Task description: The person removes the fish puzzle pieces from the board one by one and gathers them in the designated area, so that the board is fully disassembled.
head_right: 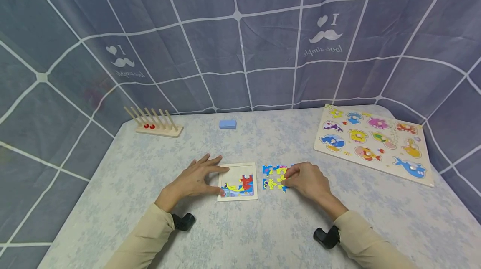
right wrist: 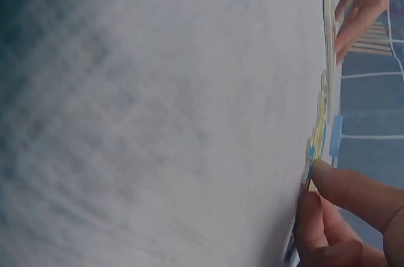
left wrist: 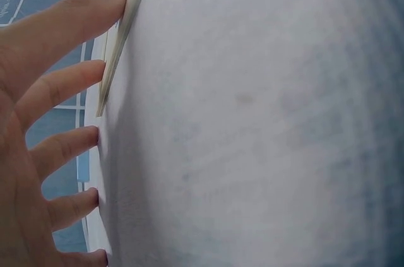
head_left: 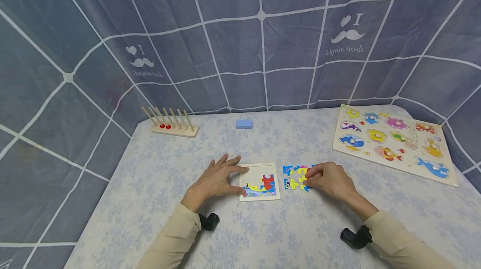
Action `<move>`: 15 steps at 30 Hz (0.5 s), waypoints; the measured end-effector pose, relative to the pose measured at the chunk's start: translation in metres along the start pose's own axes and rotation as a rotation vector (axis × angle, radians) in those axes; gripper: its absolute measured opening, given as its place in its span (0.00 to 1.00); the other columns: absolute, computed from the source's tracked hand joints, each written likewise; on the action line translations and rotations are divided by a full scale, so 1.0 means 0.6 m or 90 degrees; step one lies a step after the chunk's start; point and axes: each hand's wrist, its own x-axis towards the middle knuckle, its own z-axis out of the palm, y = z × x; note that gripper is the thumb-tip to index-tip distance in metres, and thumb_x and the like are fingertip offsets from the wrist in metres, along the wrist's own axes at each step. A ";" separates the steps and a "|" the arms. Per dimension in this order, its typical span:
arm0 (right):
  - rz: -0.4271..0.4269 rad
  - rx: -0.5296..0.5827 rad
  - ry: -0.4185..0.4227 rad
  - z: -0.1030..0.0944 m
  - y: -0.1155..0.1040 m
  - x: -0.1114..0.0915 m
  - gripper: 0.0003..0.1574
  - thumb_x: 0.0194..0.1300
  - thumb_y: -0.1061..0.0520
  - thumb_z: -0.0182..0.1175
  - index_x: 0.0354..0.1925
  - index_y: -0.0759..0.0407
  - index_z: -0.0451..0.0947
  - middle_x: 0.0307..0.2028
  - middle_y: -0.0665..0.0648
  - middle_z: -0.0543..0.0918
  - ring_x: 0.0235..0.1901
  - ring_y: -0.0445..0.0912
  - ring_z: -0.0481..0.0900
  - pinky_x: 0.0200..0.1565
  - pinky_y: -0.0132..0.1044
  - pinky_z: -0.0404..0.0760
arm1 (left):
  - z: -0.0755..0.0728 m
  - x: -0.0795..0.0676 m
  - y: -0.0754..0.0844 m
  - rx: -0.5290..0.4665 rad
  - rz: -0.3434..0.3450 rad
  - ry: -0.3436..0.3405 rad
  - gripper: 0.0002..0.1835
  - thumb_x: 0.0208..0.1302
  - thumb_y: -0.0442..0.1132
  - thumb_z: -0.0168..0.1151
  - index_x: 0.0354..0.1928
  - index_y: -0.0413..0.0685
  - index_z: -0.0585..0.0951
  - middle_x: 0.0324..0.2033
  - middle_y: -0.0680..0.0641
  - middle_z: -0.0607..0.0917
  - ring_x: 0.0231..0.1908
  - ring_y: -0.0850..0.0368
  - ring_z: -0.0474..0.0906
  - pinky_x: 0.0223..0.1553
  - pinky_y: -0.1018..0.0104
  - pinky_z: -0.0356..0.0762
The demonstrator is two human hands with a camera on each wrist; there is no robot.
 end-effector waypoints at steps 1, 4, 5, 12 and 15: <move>0.000 0.002 -0.004 -0.001 0.000 0.000 0.11 0.53 0.50 0.73 0.34 0.52 0.86 0.22 0.45 0.82 0.28 0.42 0.77 0.30 0.39 0.67 | 0.000 0.000 0.000 0.000 0.000 0.001 0.37 0.49 0.62 0.74 0.63 0.62 0.79 0.73 0.49 0.62 0.74 0.38 0.47 0.66 0.29 0.44; -0.002 0.015 -0.013 -0.007 -0.003 0.002 0.13 0.54 0.47 0.72 0.36 0.52 0.85 0.21 0.46 0.83 0.26 0.43 0.77 0.29 0.38 0.67 | 0.000 0.000 -0.001 0.001 0.001 0.001 0.37 0.49 0.62 0.74 0.63 0.63 0.79 0.73 0.49 0.62 0.74 0.39 0.47 0.67 0.29 0.44; -0.006 0.020 -0.013 -0.009 -0.004 0.003 0.14 0.55 0.47 0.72 0.36 0.52 0.85 0.21 0.46 0.82 0.26 0.43 0.76 0.29 0.38 0.67 | 0.000 0.000 -0.001 0.001 0.001 0.000 0.37 0.49 0.62 0.74 0.63 0.63 0.79 0.73 0.49 0.62 0.74 0.39 0.47 0.67 0.29 0.44; -0.075 0.065 -0.018 -0.001 -0.026 0.012 0.09 0.58 0.55 0.69 0.38 0.57 0.85 0.19 0.50 0.80 0.22 0.44 0.73 0.25 0.34 0.67 | 0.000 0.000 -0.001 0.010 0.000 0.002 0.37 0.49 0.62 0.74 0.63 0.63 0.79 0.73 0.48 0.62 0.74 0.38 0.47 0.66 0.29 0.45; -0.109 0.065 -0.029 0.010 -0.044 0.016 0.08 0.58 0.57 0.69 0.37 0.57 0.86 0.20 0.50 0.79 0.21 0.43 0.72 0.23 0.34 0.67 | 0.000 0.000 -0.001 0.011 -0.001 0.001 0.37 0.49 0.63 0.73 0.64 0.63 0.79 0.73 0.48 0.62 0.74 0.38 0.47 0.66 0.29 0.45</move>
